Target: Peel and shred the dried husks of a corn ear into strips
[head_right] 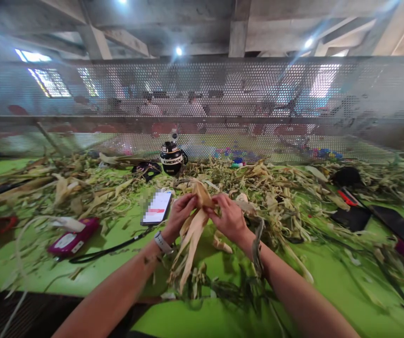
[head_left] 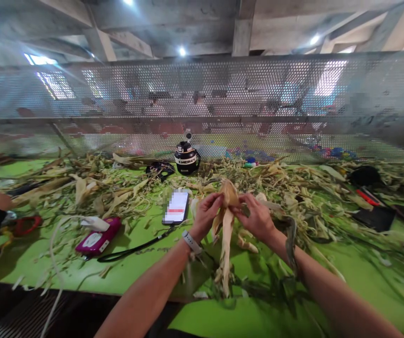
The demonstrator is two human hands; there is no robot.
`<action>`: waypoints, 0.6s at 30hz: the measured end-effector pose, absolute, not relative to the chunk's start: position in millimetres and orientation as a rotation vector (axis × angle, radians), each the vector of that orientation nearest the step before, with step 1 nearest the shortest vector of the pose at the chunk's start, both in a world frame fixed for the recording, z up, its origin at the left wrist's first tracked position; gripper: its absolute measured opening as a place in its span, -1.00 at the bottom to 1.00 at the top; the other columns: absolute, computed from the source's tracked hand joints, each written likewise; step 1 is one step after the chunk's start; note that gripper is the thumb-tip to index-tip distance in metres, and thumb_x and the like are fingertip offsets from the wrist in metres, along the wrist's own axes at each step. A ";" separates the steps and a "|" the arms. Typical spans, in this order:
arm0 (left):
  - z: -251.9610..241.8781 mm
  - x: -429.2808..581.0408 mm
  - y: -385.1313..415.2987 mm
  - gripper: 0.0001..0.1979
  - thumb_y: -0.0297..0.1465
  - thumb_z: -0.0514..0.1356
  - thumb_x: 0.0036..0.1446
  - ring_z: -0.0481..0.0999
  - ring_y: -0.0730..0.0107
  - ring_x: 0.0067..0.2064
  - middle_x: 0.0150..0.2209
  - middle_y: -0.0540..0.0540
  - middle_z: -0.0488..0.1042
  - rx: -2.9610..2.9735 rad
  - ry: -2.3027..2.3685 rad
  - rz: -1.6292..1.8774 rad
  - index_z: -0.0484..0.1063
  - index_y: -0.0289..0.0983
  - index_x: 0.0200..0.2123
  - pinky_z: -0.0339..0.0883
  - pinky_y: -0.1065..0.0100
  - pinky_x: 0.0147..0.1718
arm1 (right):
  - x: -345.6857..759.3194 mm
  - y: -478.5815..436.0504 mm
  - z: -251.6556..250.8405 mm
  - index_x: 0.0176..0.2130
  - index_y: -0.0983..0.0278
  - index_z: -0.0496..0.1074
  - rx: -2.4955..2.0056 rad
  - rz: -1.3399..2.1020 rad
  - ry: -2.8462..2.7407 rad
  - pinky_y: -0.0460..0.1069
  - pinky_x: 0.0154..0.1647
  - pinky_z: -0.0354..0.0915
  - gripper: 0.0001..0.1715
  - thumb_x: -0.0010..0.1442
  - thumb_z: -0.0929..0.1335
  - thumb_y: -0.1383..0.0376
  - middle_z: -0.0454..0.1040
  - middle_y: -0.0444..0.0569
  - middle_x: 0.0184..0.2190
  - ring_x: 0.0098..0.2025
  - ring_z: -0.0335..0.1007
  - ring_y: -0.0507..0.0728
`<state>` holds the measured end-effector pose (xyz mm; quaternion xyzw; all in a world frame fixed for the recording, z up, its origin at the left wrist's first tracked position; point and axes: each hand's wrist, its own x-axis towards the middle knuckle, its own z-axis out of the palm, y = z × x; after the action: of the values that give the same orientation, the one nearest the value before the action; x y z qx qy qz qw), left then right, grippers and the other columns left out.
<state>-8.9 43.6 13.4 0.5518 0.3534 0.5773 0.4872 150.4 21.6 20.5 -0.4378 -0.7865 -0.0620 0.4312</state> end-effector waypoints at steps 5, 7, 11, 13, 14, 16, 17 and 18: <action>11.2 -10.5 46.9 -0.64 -0.13 0.24 -0.06 0.39 0.45 -0.37 -0.40 -0.05 0.49 1.298 0.900 1.319 0.46 -0.33 -0.36 0.29 0.41 -0.33 | 152.7 23.9 14.8 -0.43 0.26 0.34 -1.156 -0.204 -2.144 -0.04 -0.38 0.29 -0.73 0.26 0.20 0.23 0.44 -0.01 -0.50 -0.41 0.39 0.11; 10.5 -9.2 45.3 -0.62 -0.15 0.26 -0.08 0.43 0.39 -0.30 -0.32 -0.09 0.50 1.324 0.874 1.253 0.45 -0.34 -0.30 0.31 0.37 -0.25 | 157.5 25.8 9.4 -0.39 0.27 0.38 -1.181 -0.196 -2.123 -0.04 -0.43 0.28 -0.74 0.24 0.19 0.28 0.45 0.00 -0.49 -0.44 0.39 0.10; 6.5 -9.3 43.1 -0.47 -0.27 0.33 -0.13 0.46 0.27 -0.14 -0.10 -0.17 0.47 1.257 0.758 1.021 0.37 -0.32 -0.05 0.30 0.28 -0.11 | 167.3 29.7 -1.1 -0.26 0.28 0.42 -1.177 -0.142 -2.081 0.05 -0.35 0.33 -0.75 0.17 0.19 0.32 0.49 0.05 -0.39 -0.36 0.42 0.17; 2.7 -11.0 44.2 -0.41 -0.33 0.35 -0.14 0.47 0.25 -0.13 -0.07 -0.19 0.46 1.180 0.741 0.897 0.33 -0.31 0.01 0.30 0.24 -0.10 | 169.6 29.7 -1.1 -0.25 0.27 0.43 -1.159 -0.119 -2.088 0.09 -0.29 0.35 -0.75 0.15 0.21 0.30 0.51 0.07 -0.35 -0.32 0.43 0.19; 0.8 -11.7 45.0 -0.40 -0.34 0.35 -0.13 0.48 0.26 -0.16 -0.07 -0.20 0.47 1.128 0.743 0.832 0.32 -0.30 0.03 0.31 0.22 -0.11 | 169.9 29.0 0.8 -0.25 0.27 0.44 -1.147 -0.105 -2.106 0.08 -0.29 0.35 -0.75 0.15 0.21 0.29 0.51 0.07 -0.34 -0.31 0.44 0.19; -1.9 -12.6 46.1 -0.35 -0.38 0.34 -0.12 0.51 0.30 -0.23 -0.08 -0.20 0.48 1.003 0.729 0.732 0.27 -0.28 0.08 0.34 0.20 -0.14 | 169.5 27.0 6.5 -0.23 0.27 0.44 -1.107 -0.061 -2.139 0.04 -0.31 0.36 -0.74 0.17 0.22 0.26 0.53 0.06 -0.31 -0.32 0.45 0.17; -2.2 -12.8 46.2 -0.32 -0.40 0.34 -0.13 0.51 0.32 -0.26 -0.08 -0.20 0.48 0.943 0.710 0.715 0.24 -0.27 0.11 0.35 0.22 -0.16 | 168.9 26.1 9.5 -0.22 0.26 0.44 -1.085 -0.024 -2.143 0.03 -0.32 0.37 -0.73 0.18 0.22 0.25 0.53 0.05 -0.30 -0.32 0.45 0.16; -1.6 -12.9 45.9 -0.28 -0.42 0.35 -0.15 0.52 0.35 -0.28 -0.08 -0.20 0.49 0.895 0.684 0.725 0.21 -0.26 0.13 0.36 0.24 -0.17 | 168.2 25.6 11.9 -0.22 0.25 0.44 -1.069 0.017 -2.129 0.01 -0.32 0.37 -0.73 0.18 0.22 0.24 0.53 0.04 -0.30 -0.32 0.46 0.15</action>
<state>-12.9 45.9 -1.6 0.4147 0.3168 0.3362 0.7840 168.2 25.6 11.9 -0.4166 -0.8300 0.0067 0.3708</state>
